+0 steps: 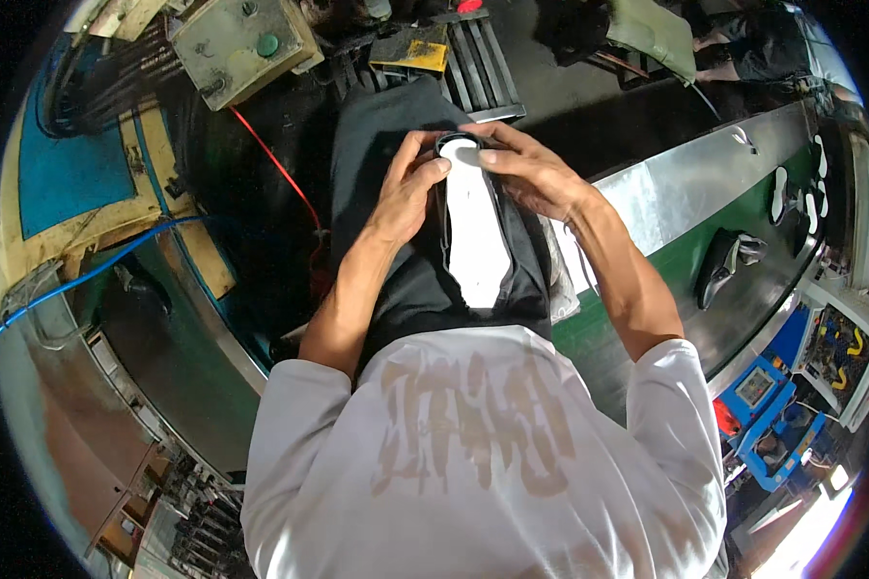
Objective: The person repeatedly picks up black slipper uppers and white insoles, presses them together by hand, and places the assembled slippers onto a nearby metal surface. The process is repeated for multiple units throughout the clip.
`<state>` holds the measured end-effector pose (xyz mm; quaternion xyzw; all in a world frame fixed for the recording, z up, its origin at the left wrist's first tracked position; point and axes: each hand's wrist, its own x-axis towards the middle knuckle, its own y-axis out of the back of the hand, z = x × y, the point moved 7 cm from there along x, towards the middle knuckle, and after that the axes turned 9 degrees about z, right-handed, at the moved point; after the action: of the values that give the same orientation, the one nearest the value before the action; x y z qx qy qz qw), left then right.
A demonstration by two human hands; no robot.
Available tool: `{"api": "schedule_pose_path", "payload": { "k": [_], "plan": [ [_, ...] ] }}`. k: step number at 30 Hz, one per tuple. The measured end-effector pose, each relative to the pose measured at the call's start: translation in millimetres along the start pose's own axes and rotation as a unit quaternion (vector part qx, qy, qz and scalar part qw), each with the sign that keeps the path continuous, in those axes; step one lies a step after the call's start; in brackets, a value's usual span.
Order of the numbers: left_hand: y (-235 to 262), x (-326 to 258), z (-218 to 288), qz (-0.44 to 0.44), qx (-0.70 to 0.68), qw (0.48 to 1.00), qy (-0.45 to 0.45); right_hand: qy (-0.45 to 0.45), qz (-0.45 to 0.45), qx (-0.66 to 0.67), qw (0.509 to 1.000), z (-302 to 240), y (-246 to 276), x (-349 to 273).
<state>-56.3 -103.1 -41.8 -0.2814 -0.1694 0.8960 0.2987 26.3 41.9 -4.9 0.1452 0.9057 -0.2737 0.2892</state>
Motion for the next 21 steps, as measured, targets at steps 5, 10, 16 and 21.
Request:
{"api": "schedule_pose_path", "payload": {
  "k": [5, 10, 16, 21],
  "plan": [
    [-4.7, 6.5, -9.0, 0.029, 0.045, 0.999, -0.003, 0.075, 0.079, -0.083, 0.991, 15.5, 11.6, 14.3],
    [-25.1, -17.1, 9.1, -0.003, 0.11, 0.993, 0.038, 0.085, 0.124, -0.084, 0.985, 24.7, 17.7, -3.1],
    [-0.8, -76.6, -26.1, 0.001, 0.315, 0.949, 0.0, 0.287, 0.246, -0.399, 0.836, 40.9, -12.7, -108.8],
    [-8.6, -80.0, -24.3, 0.01, 0.13, 0.985, 0.115, 0.257, 0.157, -0.699, 0.648, 44.9, -73.3, -145.0]
  ]
}}
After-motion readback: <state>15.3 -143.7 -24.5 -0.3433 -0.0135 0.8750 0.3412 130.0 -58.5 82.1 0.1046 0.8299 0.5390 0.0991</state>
